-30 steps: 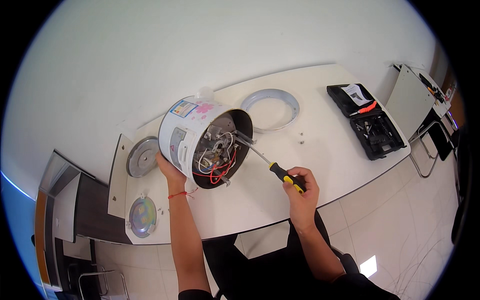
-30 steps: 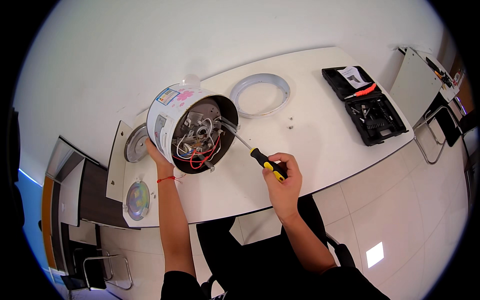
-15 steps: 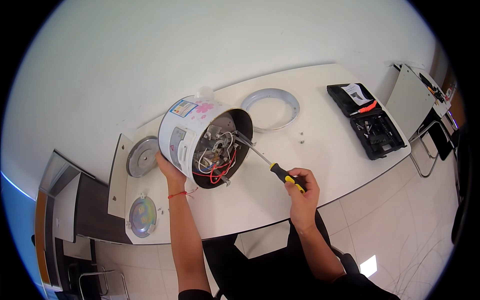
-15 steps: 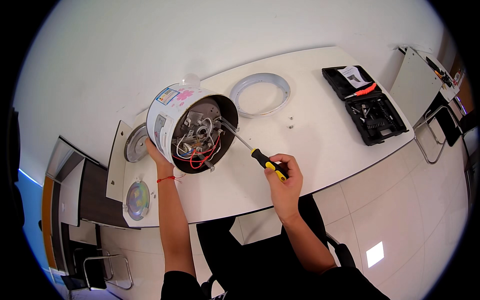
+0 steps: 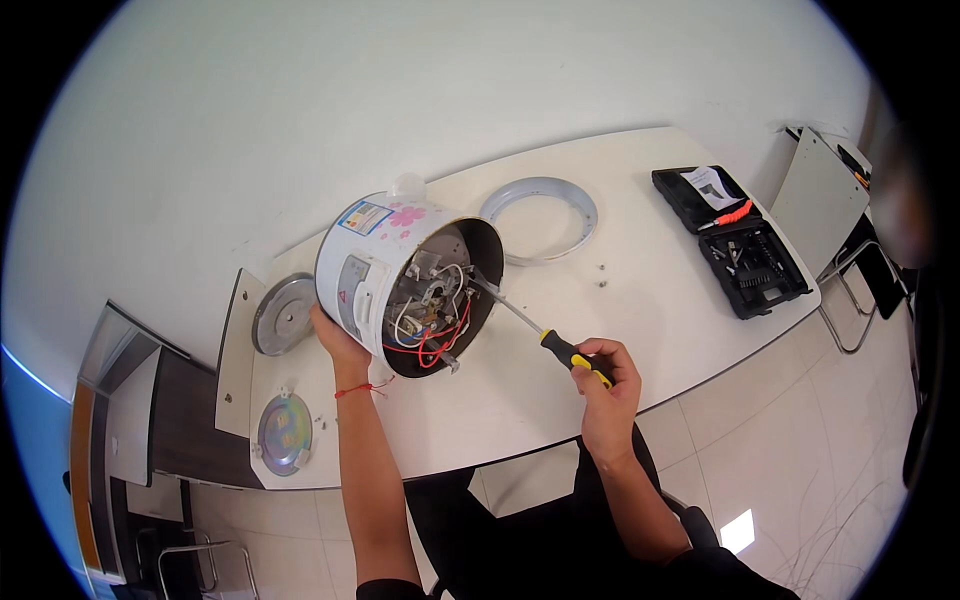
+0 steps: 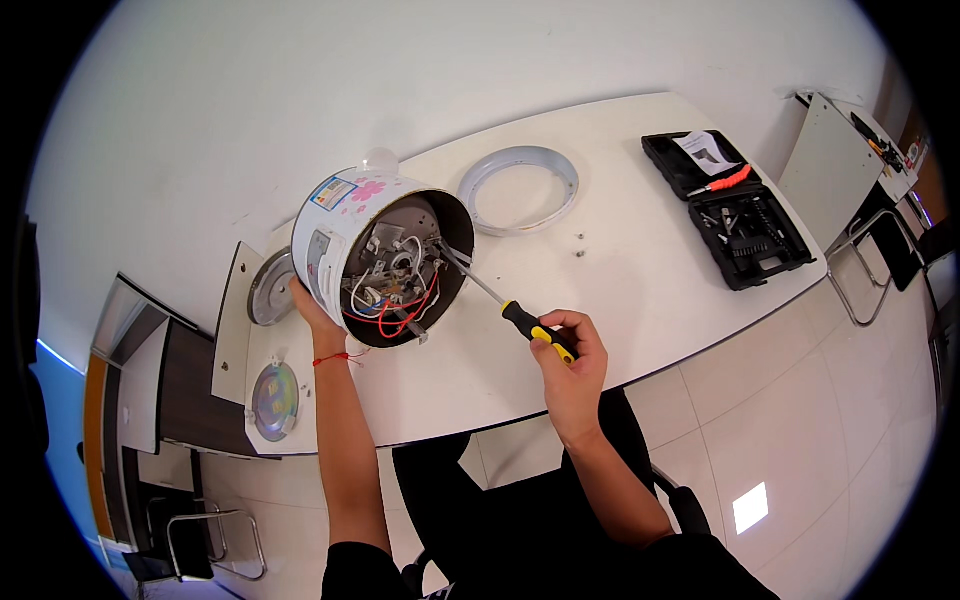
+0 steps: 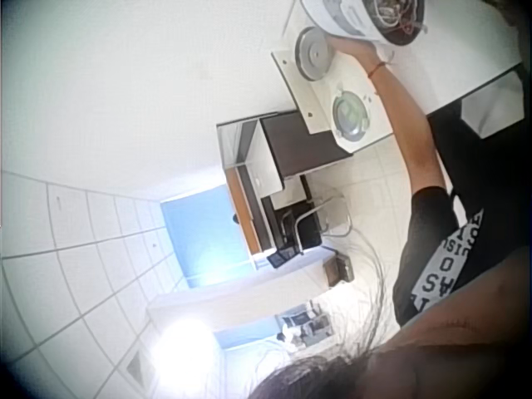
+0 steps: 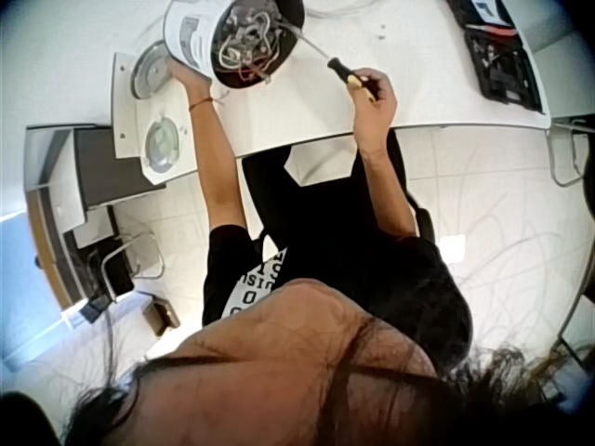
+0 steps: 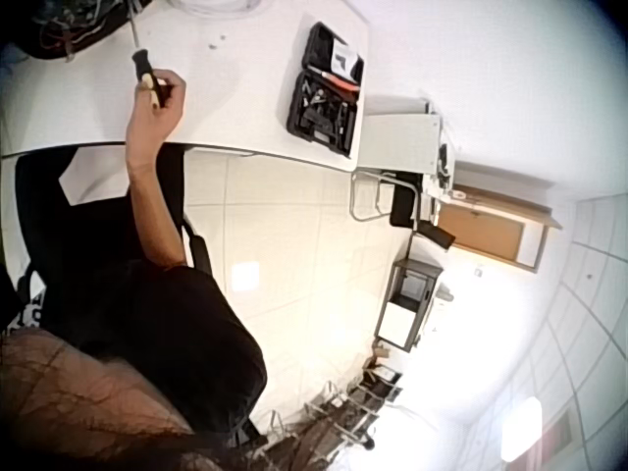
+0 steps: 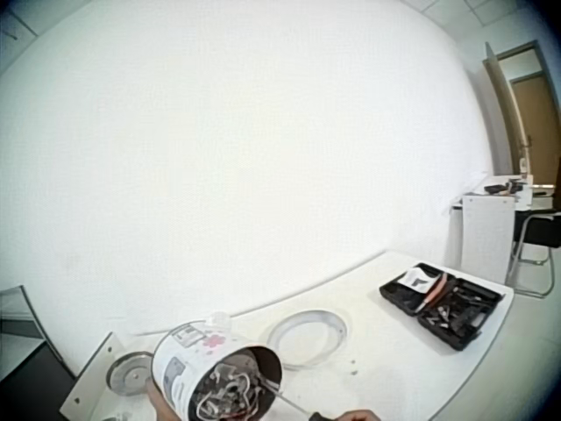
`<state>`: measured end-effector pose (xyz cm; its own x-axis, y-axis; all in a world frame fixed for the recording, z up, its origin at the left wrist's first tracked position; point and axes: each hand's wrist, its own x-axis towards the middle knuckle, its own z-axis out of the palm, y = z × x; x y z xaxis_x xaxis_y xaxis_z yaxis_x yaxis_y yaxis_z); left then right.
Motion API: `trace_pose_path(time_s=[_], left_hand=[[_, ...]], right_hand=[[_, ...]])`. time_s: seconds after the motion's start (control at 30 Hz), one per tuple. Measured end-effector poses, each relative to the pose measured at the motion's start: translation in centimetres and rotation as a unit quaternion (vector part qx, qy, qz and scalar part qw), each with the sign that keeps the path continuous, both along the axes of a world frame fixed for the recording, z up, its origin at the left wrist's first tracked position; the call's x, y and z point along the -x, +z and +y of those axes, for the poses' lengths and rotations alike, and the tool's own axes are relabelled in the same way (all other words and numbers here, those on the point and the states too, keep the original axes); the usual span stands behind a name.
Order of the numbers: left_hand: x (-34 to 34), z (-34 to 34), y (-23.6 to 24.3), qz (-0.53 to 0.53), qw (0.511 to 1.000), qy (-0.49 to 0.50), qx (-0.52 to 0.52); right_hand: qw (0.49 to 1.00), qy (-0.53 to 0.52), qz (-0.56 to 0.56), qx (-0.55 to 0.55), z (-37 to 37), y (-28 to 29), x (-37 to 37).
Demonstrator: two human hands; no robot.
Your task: The person uses a screwdriver to manipulate internal components and wires inside a disassembled white appliance. They repeatedly probe and adjust parts within the device while holding it steady with the other hand.
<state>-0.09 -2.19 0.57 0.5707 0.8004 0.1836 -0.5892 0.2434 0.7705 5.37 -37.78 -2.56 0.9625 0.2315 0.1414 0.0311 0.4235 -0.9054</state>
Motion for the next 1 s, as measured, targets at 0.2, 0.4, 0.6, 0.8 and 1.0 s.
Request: trace_pose_path(time_s=[0.2,0.4,0.6,0.8,1.0], left_hand=[[0.1,0.5,-0.3,-0.003,1.000,0.002,0.000],[0.0,0.1,0.0,0.006,1.000,0.011,0.008],[0.1,0.1,0.0,0.002,1.000,0.010,0.003],[0.1,0.9,-0.8,0.014,1.000,0.027,0.002],[0.7,2.4,-1.7,0.024,0.997,0.037,-0.056]], right_hand=[[1.000,0.003,0.008,-0.017,-0.1,-0.1,0.1],[1.000,0.009,0.016,-0.021,-0.4,-0.2,0.1],[0.997,0.012,0.032,-0.067,-0.8,-0.1,0.3],[0.994,-0.005,0.046,-0.097,-1.9,0.3,0.2],[0.996,-0.068,0.045,-0.048,-6.0,-0.7,-1.7]])
